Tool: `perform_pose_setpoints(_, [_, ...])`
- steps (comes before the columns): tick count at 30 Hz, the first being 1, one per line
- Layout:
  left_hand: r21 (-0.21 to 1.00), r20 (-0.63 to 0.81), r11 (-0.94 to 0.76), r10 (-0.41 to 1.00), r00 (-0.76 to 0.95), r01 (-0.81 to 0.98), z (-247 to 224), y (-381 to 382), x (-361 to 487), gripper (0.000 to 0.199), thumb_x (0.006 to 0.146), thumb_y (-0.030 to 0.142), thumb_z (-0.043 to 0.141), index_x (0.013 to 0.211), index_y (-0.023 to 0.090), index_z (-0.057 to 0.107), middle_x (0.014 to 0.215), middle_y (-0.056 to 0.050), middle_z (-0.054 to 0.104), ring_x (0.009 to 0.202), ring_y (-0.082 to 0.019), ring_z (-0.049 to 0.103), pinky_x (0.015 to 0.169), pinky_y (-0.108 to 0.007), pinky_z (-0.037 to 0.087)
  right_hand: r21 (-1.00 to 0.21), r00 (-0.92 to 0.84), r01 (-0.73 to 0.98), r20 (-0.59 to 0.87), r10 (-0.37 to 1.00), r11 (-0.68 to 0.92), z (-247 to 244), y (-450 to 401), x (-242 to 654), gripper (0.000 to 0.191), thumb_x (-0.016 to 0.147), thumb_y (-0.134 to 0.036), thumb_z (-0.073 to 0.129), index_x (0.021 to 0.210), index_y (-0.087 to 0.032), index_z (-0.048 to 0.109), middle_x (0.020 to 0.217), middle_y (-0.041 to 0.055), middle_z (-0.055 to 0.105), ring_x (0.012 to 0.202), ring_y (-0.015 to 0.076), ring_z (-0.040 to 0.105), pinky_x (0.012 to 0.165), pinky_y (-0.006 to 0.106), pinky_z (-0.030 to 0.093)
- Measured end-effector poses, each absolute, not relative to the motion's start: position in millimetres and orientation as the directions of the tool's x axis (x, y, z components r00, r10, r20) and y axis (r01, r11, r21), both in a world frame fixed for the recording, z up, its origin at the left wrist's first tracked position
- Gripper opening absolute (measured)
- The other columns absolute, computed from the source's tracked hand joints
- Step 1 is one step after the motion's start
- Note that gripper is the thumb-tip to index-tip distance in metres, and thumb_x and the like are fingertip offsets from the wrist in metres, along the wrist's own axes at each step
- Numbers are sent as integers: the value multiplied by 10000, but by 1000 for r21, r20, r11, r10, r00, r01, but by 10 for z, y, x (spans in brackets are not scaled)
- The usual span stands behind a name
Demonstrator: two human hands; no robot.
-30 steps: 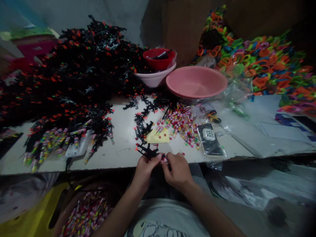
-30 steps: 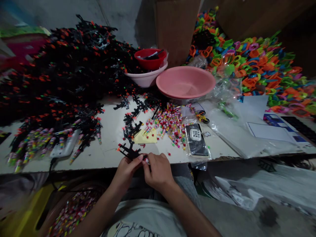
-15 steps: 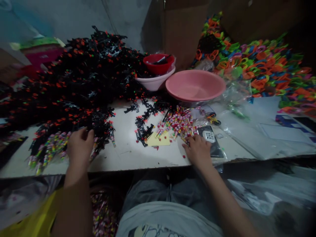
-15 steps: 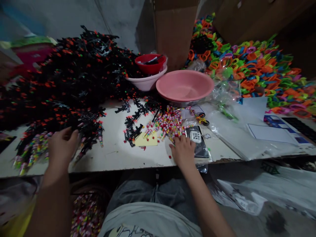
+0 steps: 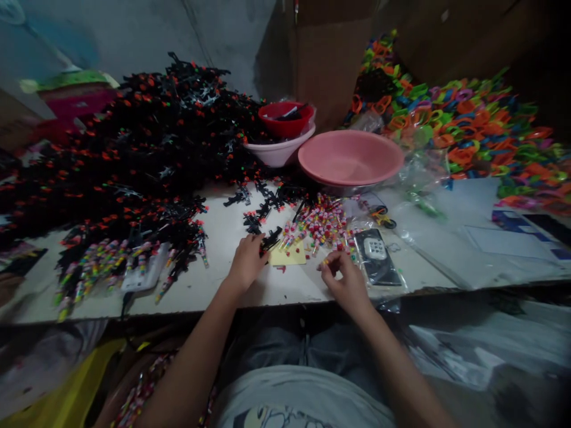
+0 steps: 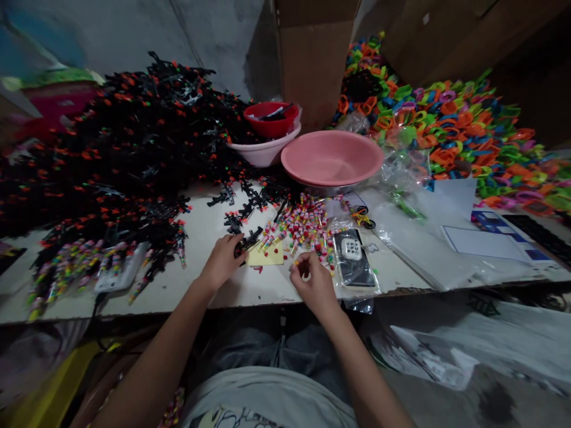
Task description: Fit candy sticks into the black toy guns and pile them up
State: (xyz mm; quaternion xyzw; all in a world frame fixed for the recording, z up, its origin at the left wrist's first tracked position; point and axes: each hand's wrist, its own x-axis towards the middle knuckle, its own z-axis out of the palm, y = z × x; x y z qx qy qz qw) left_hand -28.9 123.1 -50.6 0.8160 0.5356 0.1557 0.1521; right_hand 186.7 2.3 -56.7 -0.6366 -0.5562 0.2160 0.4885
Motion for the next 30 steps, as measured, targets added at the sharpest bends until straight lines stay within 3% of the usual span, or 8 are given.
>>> perform_pose_setpoints(5, [500, 100, -309, 948, 301, 809, -485, 1345, -439, 470, 740, 143, 596, 1210, 144, 581, 1092, -118, 611, 962, -219, 608, 904, -347, 492, -982, 254, 169, 125, 959, 83, -633, -85, 1746, 169, 824, -319, 558, 824, -227, 416, 812, 10, 585, 664, 138, 586, 614, 275, 467])
perform_pose_setpoints(9, [750, 136, -277, 953, 270, 600, -272, 1197, -561, 374, 758, 177, 584, 1130, 157, 607, 1129, -109, 579, 877, -173, 625, 838, -331, 531, -997, 217, 20, 80, 973, 77, -625, -72, 1644, 199, 846, -378, 547, 931, -235, 437, 773, -21, 527, 652, 129, 547, 612, 265, 468])
perform_pose_setpoints(14, [909, 116, -266, 900, 420, 320, 85, 743, -596, 301, 790, 249, 598, 1088, 214, 620, 1149, -80, 582, 959, -175, 603, 885, -334, 511, -996, 197, 81, 61, 979, 46, -489, -43, 1551, 339, 883, -457, 479, 1131, -227, 498, 844, 6, 529, 783, 158, 529, 711, 279, 449])
perform_pose_setpoints(19, [995, 5, -44, 917, 398, 88, 85, 433, -462, 337, 740, 248, 688, 1074, 222, 650, 1108, -77, 619, 966, -177, 602, 880, -312, 497, -998, 166, 23, -56, 985, -60, -397, -72, 1445, 325, 829, -534, 537, 875, -212, 527, 639, -56, 404, 559, 111, 362, 505, 224, 311])
perform_pose_setpoints(22, [960, -120, 164, 973, 198, -227, -73, 285, -234, 437, 700, 251, 740, 1119, 252, 615, 1153, -49, 635, 1014, -165, 605, 914, -305, 478, -997, 201, -36, -72, 977, -66, -410, -117, 1330, 326, 829, -524, 544, 759, -219, 454, 600, -70, 357, 527, 97, 331, 489, 217, 291])
perform_pose_setpoints(24, [867, -256, 318, 945, 206, -383, -173, 178, -65, 428, 688, 272, 756, 1094, 217, 630, 1138, -66, 660, 1041, -188, 613, 932, -325, 473, -999, 235, -36, -33, 971, -25, -429, -154, 1253, 276, 859, -485, 519, 800, -221, 460, 651, -54, 432, 577, 105, 421, 544, 220, 364])
perform_pose_setpoints(27, [768, -370, 462, 886, 281, -445, -244, 63, 101, 357, 662, 307, 781, 959, 135, 681, 998, -105, 713, 975, -230, 652, 909, -362, 494, -999, 201, 18, 45, 979, 42, -448, -203, 1216, 238, 879, -419, 519, 1011, -230, 459, 888, 11, 578, 771, 139, 564, 678, 253, 460])
perform_pose_setpoints(30, [776, -373, 430, 903, 215, -461, -227, 53, 112, 347, 651, 318, 792, 925, 132, 690, 958, -97, 728, 927, -232, 669, 858, -368, 523, -991, 193, 115, 84, 978, 62, -437, -236, 1294, 275, 904, -380, 490, 1114, -229, 394, 928, 30, 592, 788, 145, 587, 679, 264, 473])
